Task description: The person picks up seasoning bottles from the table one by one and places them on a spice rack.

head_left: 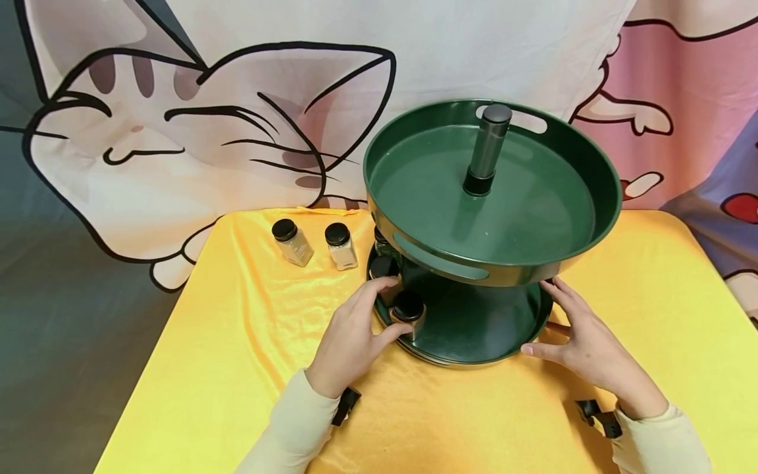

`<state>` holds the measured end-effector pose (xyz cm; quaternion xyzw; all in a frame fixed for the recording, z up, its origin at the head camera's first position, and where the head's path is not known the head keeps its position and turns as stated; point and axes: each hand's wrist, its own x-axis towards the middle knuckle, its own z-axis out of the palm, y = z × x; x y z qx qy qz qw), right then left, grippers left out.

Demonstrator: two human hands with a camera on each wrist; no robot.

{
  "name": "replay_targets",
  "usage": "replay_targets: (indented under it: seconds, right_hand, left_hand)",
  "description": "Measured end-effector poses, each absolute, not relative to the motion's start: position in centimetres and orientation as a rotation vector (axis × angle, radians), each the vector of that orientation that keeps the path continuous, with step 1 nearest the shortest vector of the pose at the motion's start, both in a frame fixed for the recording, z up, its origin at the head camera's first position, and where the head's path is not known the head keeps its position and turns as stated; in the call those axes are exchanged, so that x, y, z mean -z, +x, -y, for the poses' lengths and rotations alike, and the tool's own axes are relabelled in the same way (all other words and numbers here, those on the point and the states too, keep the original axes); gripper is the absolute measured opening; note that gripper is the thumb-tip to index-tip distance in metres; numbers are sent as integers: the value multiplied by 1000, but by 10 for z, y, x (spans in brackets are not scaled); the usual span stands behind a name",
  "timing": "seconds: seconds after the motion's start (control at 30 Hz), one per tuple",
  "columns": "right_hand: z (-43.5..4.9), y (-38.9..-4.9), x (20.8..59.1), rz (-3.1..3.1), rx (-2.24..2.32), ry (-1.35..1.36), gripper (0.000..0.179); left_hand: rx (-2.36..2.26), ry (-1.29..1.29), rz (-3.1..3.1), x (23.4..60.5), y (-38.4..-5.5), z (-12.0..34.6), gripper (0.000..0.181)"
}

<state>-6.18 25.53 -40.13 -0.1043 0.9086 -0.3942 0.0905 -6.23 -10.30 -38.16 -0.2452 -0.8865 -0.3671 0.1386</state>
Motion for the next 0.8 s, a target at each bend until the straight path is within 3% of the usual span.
replay_targets:
  seconds: [0.47,0.8]
  right_hand:
    - [-259,-61,398,-2686,1157,-279,110]
    - [-264,-60,400,-2690,1284,-301,88]
  left_hand:
    - [1063,-564,2516,367,-68,129,60]
    - [1014,-475,2481,369,-77,146,68]
